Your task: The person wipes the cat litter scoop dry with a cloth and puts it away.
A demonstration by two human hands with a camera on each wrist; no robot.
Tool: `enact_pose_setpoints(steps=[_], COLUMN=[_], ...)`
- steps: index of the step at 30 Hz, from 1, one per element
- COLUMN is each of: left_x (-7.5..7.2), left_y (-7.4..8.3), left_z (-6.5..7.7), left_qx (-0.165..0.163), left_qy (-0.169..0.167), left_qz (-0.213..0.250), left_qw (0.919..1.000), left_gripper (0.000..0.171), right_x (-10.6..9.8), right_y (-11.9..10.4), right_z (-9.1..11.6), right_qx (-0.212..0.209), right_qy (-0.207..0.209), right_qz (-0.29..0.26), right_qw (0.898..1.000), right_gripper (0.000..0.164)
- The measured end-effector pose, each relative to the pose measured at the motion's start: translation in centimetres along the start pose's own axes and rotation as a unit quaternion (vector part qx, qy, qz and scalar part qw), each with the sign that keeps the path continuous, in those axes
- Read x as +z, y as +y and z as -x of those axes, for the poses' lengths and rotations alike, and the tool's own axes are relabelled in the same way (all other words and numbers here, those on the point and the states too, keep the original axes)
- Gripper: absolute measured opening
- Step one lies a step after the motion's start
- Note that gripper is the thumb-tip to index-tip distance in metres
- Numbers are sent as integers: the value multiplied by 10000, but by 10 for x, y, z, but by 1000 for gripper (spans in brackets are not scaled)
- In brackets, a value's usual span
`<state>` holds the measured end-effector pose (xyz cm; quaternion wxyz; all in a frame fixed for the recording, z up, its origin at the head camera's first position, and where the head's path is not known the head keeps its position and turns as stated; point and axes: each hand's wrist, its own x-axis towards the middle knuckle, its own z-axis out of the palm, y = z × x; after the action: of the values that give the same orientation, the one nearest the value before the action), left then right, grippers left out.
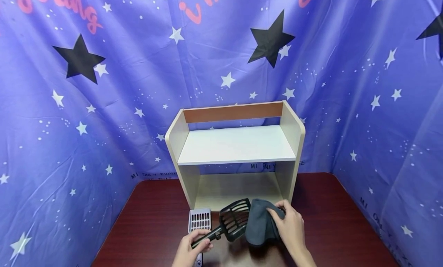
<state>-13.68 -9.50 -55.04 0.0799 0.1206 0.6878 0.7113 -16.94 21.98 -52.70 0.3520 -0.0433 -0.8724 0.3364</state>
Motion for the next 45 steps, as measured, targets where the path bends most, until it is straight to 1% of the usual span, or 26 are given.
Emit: enact_pose_setpoints(steps=[3, 8, 11, 15, 18, 21, 23, 25, 27, 28, 31, 34, 37, 40, 42, 45], left_x=[-6, -11, -11, -12, -14, -16, -17, -18, -18, -18, -17, -15, -14, -13, -12, -11], left_y=[-2, -1, 0, 2, 4, 6, 7, 8, 8, 7, 5, 3, 4, 6, 8, 10], left_z=[2, 4, 5, 7, 7, 6, 5, 4, 4, 3, 2, 2, 2, 3, 3, 3], left_qx=[-11, 92, 160, 310, 388, 390, 436, 530, 668, 799, 1100, 1295, 1380, 1414, 1397, 1346], left_qy=[118, 364, 409, 416, 391, 312, 197, 57, -118, -214, -375, -438, -492, -532, -559, -591], left_qz=[86, -81, -112, -171, -305, -484, -611, -769, -914, -1016, -1292, -1435, -1437, -1460, -1479, -1533], left_qw=[9999, 9993, 9990, 9985, 9980, 9976, 9970, 9956, 9935, 9914, 9848, 9802, 9787, 9777, 9775, 9772], left_gripper=[35, 34, 35, 35, 33, 31, 29, 27, 26, 26, 26, 25, 23, 23, 24, 26], right_x=[-3, -6, -8, -11, -13, -13, -13, -13, -14, -13, -13, -11, -8, -6, -5, -6], right_y=[3, 8, 12, 18, 22, 22, 20, 16, 12, 10, 3, -3, -6, -9, -12, -16], right_z=[-1, -3, -4, -7, -10, -14, -17, -21, -24, -26, -30, -32, -32, -33, -33, -35], right_qx=[188, 559, 699, 865, 902, 864, 825, 810, 771, 741, 543, 234, 48, 56, 37, 9], right_qy=[-64, -285, -343, -248, -349, -608, -824, -1132, -1512, -1720, -2289, -2768, -3228, -3598, -3813, -4190], right_qz=[-104, -221, -277, -389, -526, -700, -845, -1140, -1566, -1825, -2505, -3026, -3383, -3534, -3581, -3757], right_qw=[9997, 9978, 9966, 9952, 9939, 9919, 9896, 9837, 9730, 9652, 9391, 9117, 8839, 8635, 8523, 8266], right_gripper=[26, 23, 21, 20, 19, 21, 21, 22, 23, 24, 25, 25, 25, 25, 24, 23])
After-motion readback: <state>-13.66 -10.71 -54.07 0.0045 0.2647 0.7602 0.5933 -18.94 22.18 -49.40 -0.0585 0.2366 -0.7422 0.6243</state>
